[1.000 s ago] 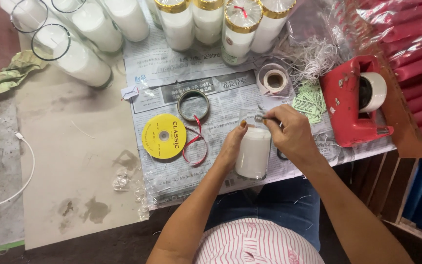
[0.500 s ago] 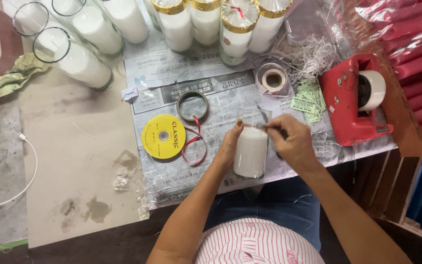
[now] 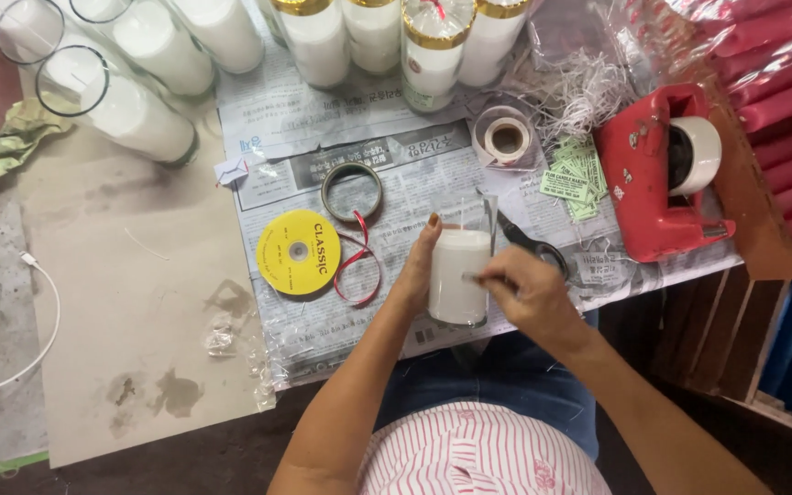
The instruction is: Wrapping finished candles in plastic sleeves and applying decorative labels.
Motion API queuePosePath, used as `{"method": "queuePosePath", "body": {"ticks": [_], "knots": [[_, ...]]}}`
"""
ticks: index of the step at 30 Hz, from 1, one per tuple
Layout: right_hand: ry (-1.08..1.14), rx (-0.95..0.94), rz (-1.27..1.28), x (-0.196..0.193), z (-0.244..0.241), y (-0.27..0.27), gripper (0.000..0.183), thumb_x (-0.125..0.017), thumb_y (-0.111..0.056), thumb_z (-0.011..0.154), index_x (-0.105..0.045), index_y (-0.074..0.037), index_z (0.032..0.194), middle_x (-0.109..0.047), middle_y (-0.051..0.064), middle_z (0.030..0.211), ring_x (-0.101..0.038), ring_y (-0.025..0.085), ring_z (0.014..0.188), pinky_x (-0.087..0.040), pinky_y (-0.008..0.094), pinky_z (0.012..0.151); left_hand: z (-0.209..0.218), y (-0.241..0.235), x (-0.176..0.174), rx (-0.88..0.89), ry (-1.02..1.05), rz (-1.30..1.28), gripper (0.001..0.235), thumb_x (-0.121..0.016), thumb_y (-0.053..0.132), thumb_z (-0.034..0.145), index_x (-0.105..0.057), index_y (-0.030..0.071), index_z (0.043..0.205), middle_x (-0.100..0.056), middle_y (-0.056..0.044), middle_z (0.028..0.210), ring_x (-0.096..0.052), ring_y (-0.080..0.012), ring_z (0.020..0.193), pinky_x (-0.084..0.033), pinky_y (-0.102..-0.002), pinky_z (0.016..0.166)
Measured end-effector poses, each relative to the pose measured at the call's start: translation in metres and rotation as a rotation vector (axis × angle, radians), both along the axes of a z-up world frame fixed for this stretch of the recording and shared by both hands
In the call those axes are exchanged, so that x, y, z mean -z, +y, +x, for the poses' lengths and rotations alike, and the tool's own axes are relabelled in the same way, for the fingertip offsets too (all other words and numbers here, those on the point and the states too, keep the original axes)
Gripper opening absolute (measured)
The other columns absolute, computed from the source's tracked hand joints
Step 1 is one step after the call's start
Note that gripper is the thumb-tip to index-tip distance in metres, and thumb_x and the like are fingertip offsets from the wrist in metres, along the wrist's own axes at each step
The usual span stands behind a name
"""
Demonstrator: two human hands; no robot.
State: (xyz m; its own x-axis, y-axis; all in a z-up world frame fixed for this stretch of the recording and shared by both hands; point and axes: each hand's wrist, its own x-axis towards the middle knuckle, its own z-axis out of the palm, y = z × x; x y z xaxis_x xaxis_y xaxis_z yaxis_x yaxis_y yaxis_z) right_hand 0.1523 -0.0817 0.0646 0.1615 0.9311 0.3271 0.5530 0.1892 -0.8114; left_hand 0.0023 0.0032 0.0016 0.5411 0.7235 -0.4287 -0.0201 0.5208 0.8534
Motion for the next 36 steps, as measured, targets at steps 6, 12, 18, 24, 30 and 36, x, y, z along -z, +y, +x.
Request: {"method": "queuePosePath", "body": {"ticks": [6, 12, 18, 24, 30, 36], "knots": [[0.09, -0.211, -0.233, -0.03, 0.017, 0.004, 0.013, -0.077, 0.003, 0.077, -0.077, -0.008, 0.084, -0.073, 0.011, 0.07, -0.069, 0.027, 0.063, -0.056, 0.037, 0.061, 0.0, -0.001, 0.011, 0.018, -0.029, 0.031, 0.077, -0.046, 0.075, 0.095, -0.068, 0.01, 0.129, -0.073, -0.02, 0.101, -0.073, -0.0255, 0.089, -0.064, -0.039, 0.077], [-0.021, -0.087, -0.119, -0.013, 0.008, 0.01, 0.009, -0.079, -0.002, 0.086, -0.075, -0.008, 0.092, -0.068, 0.009, 0.076, -0.067, 0.024, 0.067, -0.053, 0.033, 0.06, -0.003, -0.006, 0.001, 0.001, -0.019, 0.086, 0.078, -0.04, 0.074, 0.097, -0.068, 0.009, 0.13, -0.072, -0.017, 0.105, -0.07, -0.0234, 0.096, -0.062, -0.04, 0.085], [-0.064, -0.325, -0.254, 0.0, 0.006, -0.062, 0.011, -0.078, -0.003, 0.079, -0.072, -0.011, 0.081, -0.069, 0.007, 0.071, -0.07, 0.028, 0.064, -0.057, 0.037, 0.058, -0.004, -0.001, 0.01, -0.004, -0.055, 0.048, 0.079, -0.042, 0.075, 0.096, -0.066, 0.007, 0.13, -0.072, -0.019, 0.099, -0.071, -0.0237, 0.086, -0.063, -0.038, 0.076], [0.1, -0.082, -0.14, 0.0, 0.017, -0.025, 0.013, -0.079, 0.0, 0.085, -0.075, -0.011, 0.091, -0.07, 0.003, 0.077, -0.067, 0.016, 0.069, -0.054, 0.027, 0.064, -0.001, -0.002, 0.02, -0.021, -0.131, 0.01, 0.082, -0.045, 0.078, 0.095, -0.065, 0.006, 0.129, -0.07, -0.017, 0.096, -0.07, -0.0211, 0.083, -0.062, -0.036, 0.071], [0.185, -0.149, -0.12, 0.025, -0.006, -0.059, 0.022, -0.079, 0.008, 0.074, -0.078, -0.011, 0.085, -0.073, 0.006, 0.076, -0.071, 0.022, 0.068, -0.058, 0.033, 0.065, 0.0, -0.003, 0.015, -0.06, -0.099, -0.036, 0.08, -0.045, 0.077, 0.093, -0.066, 0.009, 0.129, -0.072, -0.02, 0.103, -0.071, -0.0254, 0.087, -0.062, -0.039, 0.072], [0.265, -0.075, -0.045, 0.019, 0.001, -0.042, 0.019, -0.078, 0.009, 0.081, -0.077, -0.008, 0.09, -0.073, 0.004, 0.081, -0.069, 0.016, 0.073, -0.057, 0.028, 0.07, 0.001, 0.004, 0.035, -0.025, -0.005, -0.016, 0.087, -0.043, 0.082, 0.09, -0.067, 0.01, 0.133, -0.07, -0.025, 0.114, -0.071, -0.0318, 0.097, -0.063, -0.043, 0.081]]}}
